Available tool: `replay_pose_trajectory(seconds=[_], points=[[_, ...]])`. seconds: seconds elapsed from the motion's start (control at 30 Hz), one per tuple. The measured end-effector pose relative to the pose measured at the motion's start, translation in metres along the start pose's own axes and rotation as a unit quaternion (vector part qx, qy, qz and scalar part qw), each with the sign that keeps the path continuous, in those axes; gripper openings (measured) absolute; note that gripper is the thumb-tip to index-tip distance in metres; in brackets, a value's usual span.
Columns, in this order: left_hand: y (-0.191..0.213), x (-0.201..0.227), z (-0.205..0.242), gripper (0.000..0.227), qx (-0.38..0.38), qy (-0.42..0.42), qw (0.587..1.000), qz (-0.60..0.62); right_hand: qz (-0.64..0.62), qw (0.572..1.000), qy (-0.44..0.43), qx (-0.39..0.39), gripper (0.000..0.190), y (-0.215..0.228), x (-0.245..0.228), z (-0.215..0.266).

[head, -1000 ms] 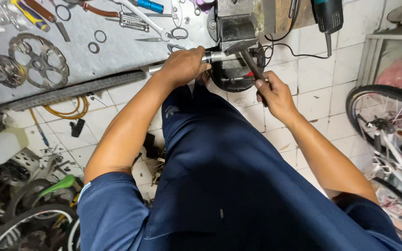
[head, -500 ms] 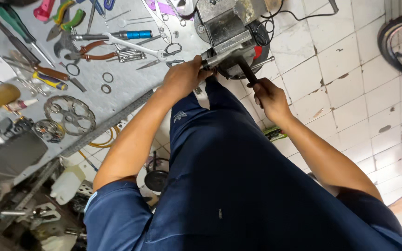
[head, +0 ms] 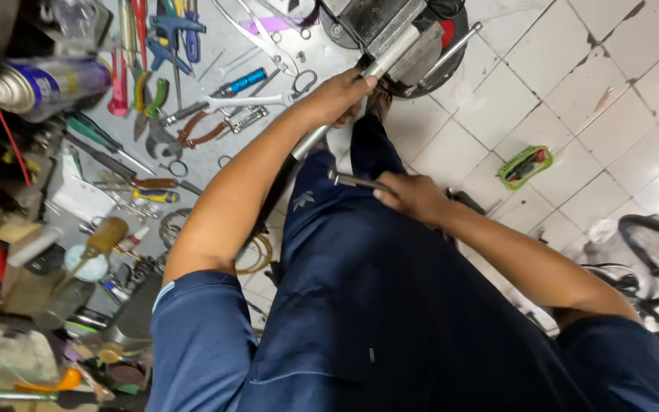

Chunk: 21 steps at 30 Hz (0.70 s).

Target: The person secures a cylindrical metal tube in a bench vise and repeatedly strikes it with a hammer. They adjust the tube's position in the vise several times and continue hammering different sections of the tube throughout the clip.

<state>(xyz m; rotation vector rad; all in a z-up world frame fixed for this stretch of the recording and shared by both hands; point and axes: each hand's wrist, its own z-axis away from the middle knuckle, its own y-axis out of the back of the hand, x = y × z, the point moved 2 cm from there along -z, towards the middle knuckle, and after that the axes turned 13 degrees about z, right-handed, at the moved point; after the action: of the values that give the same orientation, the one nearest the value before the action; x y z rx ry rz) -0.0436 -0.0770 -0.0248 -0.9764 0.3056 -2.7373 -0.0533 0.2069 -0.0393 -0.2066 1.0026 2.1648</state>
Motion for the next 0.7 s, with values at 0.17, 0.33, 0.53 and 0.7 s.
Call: replay_pose_trajectory(seconds=[0.17, 0.33, 0.53, 0.7], points=[[-0.008, 0.013, 0.015, 0.045, -0.036, 0.011, 0.991, 0.128, -0.071, 0.997, 0.021, -0.033, 0.040, -0.045, -0.059, -0.019], [-0.007, 0.010, 0.014, 0.047, -0.026, 0.023, 0.985, 0.168, -0.108, 0.994, -0.002, 0.013, 0.043, -0.080, -0.088, -0.032], [-0.008, -0.009, -0.006, 0.056, -0.019, 0.023, 0.990, 0.135, -0.079, 0.996, 0.033, -0.009, 0.039, -0.064, -0.103, -0.036], [-0.010, 0.001, 0.002, 0.073, -0.005, 0.013, 0.998, 0.057, -0.138, 0.988, -0.013, 0.062, 0.039, -0.071, -0.092, -0.042]])
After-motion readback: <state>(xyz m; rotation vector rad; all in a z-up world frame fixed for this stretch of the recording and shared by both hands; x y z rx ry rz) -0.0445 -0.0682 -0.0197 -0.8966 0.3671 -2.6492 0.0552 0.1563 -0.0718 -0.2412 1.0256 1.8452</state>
